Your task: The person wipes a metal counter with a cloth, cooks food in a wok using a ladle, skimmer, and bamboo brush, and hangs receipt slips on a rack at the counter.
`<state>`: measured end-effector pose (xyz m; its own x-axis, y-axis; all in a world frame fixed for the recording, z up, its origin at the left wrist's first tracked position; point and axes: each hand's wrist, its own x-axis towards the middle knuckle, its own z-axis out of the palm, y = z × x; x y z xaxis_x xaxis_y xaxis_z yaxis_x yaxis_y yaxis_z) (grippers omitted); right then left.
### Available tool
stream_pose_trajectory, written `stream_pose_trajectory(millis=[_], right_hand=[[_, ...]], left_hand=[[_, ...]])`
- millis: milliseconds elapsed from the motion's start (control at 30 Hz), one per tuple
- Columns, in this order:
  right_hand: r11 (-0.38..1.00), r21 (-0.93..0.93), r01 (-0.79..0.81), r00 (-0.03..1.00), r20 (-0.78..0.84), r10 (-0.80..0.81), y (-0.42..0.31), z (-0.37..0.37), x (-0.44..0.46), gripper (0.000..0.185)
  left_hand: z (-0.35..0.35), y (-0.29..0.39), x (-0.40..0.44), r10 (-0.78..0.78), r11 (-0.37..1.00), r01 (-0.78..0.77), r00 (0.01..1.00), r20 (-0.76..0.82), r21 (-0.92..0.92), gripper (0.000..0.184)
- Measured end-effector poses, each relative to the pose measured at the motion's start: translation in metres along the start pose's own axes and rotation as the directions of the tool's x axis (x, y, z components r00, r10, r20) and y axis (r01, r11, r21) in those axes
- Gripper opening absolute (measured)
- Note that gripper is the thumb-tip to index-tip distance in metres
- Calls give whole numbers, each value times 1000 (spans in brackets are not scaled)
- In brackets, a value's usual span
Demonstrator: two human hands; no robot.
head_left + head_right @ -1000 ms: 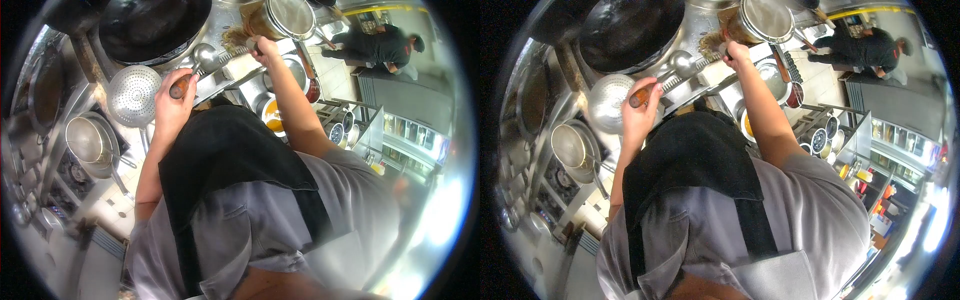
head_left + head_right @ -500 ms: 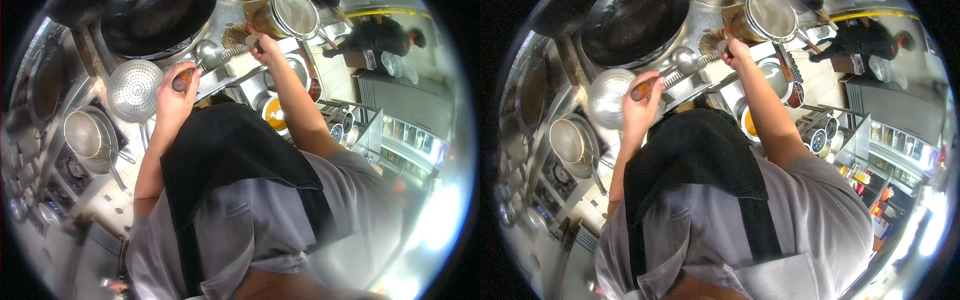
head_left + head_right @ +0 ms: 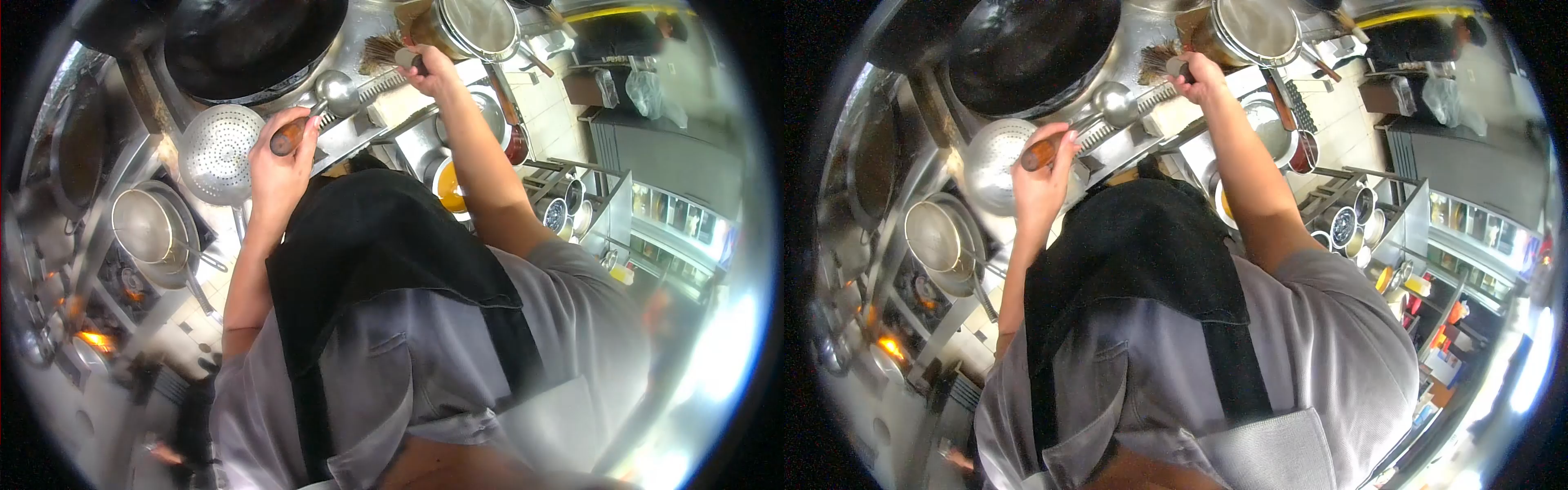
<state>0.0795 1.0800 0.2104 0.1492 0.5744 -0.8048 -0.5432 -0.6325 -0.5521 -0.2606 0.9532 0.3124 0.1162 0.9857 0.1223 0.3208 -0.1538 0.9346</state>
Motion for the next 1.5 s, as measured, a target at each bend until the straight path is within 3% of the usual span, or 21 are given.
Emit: stream_pose_trajectory(millis=[33, 100, 133, 167, 200, 233, 267, 300, 400, 500, 833, 933, 967, 1033, 1100, 1167, 1233, 1267, 1367, 1500], right_hand=[[1000, 2, 0, 1000, 1, 0, -3, -2, -18, 24], [864, -493, 97, 995, 20, -101, -6, -9, -51, 30], [646, -742, 177, 977, 55, -205, -2, -20, -51, 36], [647, -741, 178, 977, 56, -204, 5, -32, -47, 36], [218, -907, 361, 864, 237, -443, 12, -37, -52, 38], [-276, -876, 396, 684, 482, -548, 16, -41, -55, 41], [-369, -875, 312, 762, 463, -453, 17, -43, -55, 50], [-366, -877, 312, 760, 462, -457, 20, -41, -52, 50], [-583, -765, 273, 852, 474, -223, 25, -40, -38, 61], [-669, -723, 173, 901, 390, -189, 16, -44, -15, 63], [-617, -785, 56, 780, 420, -464, -18, -56, 9, 58], [-394, -909, 133, 753, 352, -557, -15, -56, -16, 45], [-393, -910, 134, 753, 351, -556, -11, -57, -20, 45], [-158, -981, 109, 753, 185, -632, 0, -56, -41, 46], [-90, -995, 48, 787, 93, -610, 12, -49, -39, 45], [72, -996, -47, 869, -76, -490, 33, -38, -26, 43], [232, -973, 11, 865, -107, -490, 48, -24, -7, 40], [223, -969, 111, 851, -23, -524, 51, -20, -12, 49], [333, -936, 113, 809, -108, -578, 53, -9, 1, 51], [278, -950, 139, 809, -53, -585, 44, -9, -13, 49]], left_hand=[[-1, -1, -1, -12, 1000, 12, 1000, 2, -10, 23], [-1, -3, -3, -14, 1000, 14, 1000, 6, -15, 23], [-2, -3, -4, -16, 1000, 16, 1000, 6, -22, 23], [-2, -3, -5, -16, 1000, 16, 1000, 6, -20, 23], [-2, -2, -5, -27, 999, 27, 1000, 2, -32, 23], [-2, 0, -6, -38, 998, 38, 999, -1, -46, 23], [-2, 1, -6, -34, 998, 34, 999, 0, -45, 23], [-1, 2, -7, -27, 999, 26, 1000, -4, -32, 23], [2, 8, -11, 0, 1000, 0, 1000, -9, 2, 22], [9, 15, -10, 42, 998, -41, 999, -16, 42, 21], [28, 23, 3, 84, 989, -80, 996, -26, 122, 23], [34, 26, 8, 87, 989, -82, 996, -37, 124, 21], [37, 27, 9, 55, 996, -49, 996, -72, 73, 19], [43, 26, 12, 21, 1000, -19, 995, -102, 21, 17], [49, 23, 17, 127, 987, -119, 989, -76, 106, 18], [57, 28, 24, 151, 983, -141, 985, -80, 121, 17], [62, 32, 29, 177, 977, -167, 982, -71, 133, 16], [64, 34, 33, 203, 964, -188, 978, -59, 189, 16], [68, 33, 41, 241, 940, -223, 970, -39, 258, 18], [73, 42, 48, 326, 898, -291, 944, -56, 331, 21]])
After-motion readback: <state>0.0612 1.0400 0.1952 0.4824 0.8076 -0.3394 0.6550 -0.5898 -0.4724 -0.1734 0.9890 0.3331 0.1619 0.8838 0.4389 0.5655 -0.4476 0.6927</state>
